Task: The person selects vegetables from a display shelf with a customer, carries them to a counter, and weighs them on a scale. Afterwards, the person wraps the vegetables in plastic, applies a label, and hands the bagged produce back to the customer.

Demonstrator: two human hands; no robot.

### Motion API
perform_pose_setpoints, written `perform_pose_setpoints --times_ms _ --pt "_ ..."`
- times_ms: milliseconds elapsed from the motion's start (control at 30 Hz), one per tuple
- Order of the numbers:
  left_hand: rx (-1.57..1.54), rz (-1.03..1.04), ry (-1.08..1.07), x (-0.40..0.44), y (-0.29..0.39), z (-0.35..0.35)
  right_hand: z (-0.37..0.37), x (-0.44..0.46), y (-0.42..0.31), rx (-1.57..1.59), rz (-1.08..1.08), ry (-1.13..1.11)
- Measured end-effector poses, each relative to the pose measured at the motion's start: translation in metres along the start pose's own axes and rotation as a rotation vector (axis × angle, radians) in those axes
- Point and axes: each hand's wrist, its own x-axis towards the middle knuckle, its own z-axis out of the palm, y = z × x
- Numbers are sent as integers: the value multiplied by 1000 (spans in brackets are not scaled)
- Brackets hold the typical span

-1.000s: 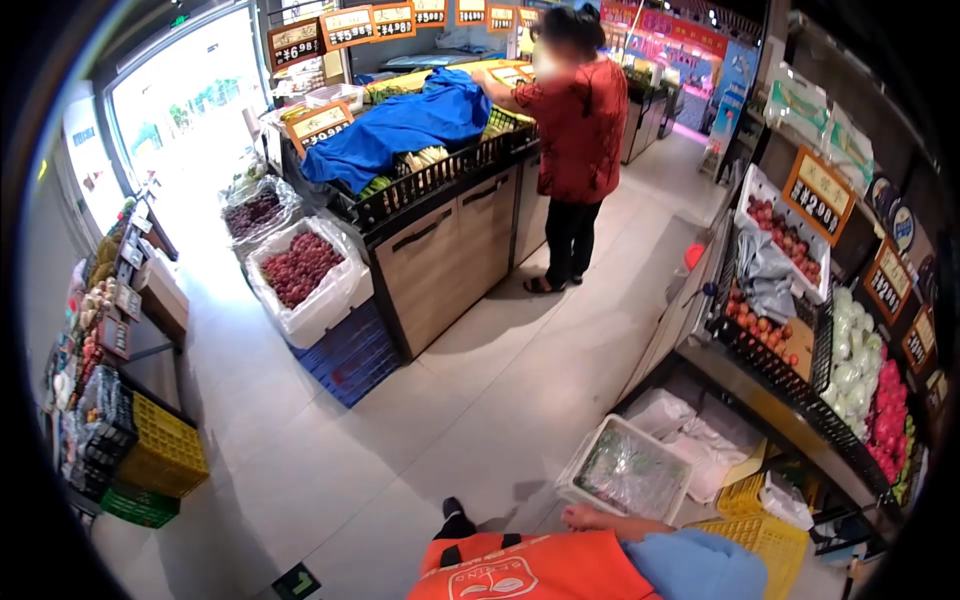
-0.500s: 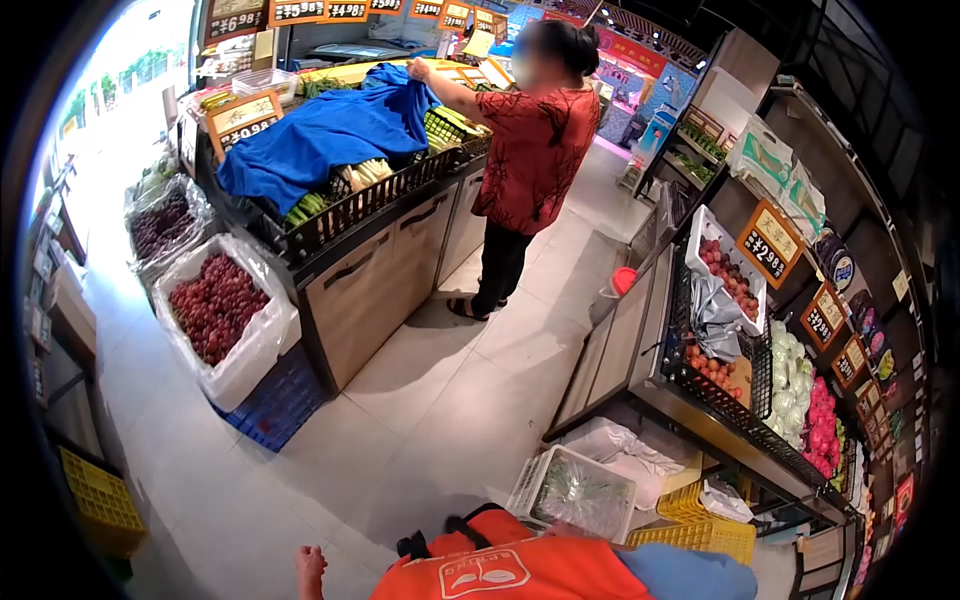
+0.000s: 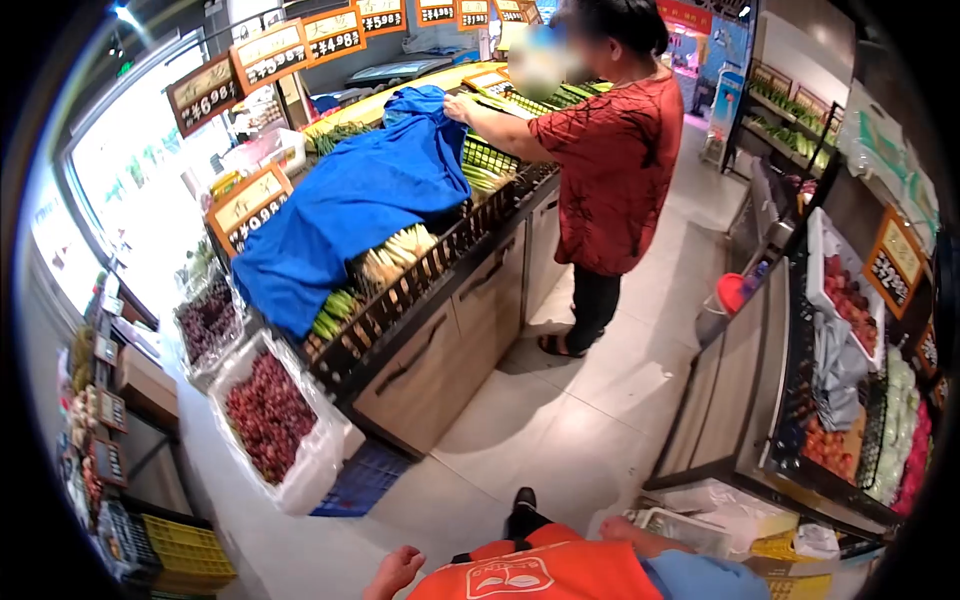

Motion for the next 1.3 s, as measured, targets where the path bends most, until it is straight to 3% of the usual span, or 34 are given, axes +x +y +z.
perform_pose_setpoints --times_ms 33,100,167,200,267,300,367,400,467,533,567,667,733,867,967,1000,1067,1100,1133,1233,1300 --pt "-27 39 35 9 31 -17 -53 1 -45 35 52 -77" --pt "-92 114 73 31 73 -41 -109 64 -69 25 -59 -33" --pt "-5 258 157 40 140 -86 -184 82 -131 -85 -368 233" --pt "84 320 221 44 181 -106 -237 62 -181 -20 -320 76" --pt "64 390 304 72 241 -148 -302 94 -247 -51 -535 135" --pt "72 315 295 67 291 -177 -340 86 -294 -48 -624 118" --pt "94 479 358 87 349 -222 -418 52 -395 13 -855 -30" --pt "161 584 372 103 378 -246 -461 22 -450 51 -1106 -22" --pt "147 687 401 137 433 -289 -544 -25 -558 54 -1469 65" --pt "-29 713 346 204 469 -322 -618 -56 -652 41 -1616 350" --pt "49 732 329 236 496 -342 -660 -48 -698 225 -1592 206" --pt "278 1006 562 327 582 -384 -795 -15 -810 440 -1508 434" --pt "180 1048 629 392 624 -410 -862 19 -844 395 -1219 628" --pt "175 908 675 510 699 -458 -959 129 -852 315 -908 847" --pt "258 860 722 597 726 -461 -993 249 -849 141 -662 843" --pt "284 870 775 598 753 -468 -1022 266 -850 12 -624 836" --pt "416 989 924 634 765 -475 -1027 301 -837 -187 -717 1107" --pt "436 932 894 650 780 -480 -1042 353 -843 -307 -628 1064" --pt "435 872 850 664 795 -473 -1049 358 -845 -279 -509 883" --pt "752 587 833 684 838 -472 -1052 407 -846 -18 -469 656" --pt "831 502 803 706 854 -473 -1050 418 -856 -12 -418 486"
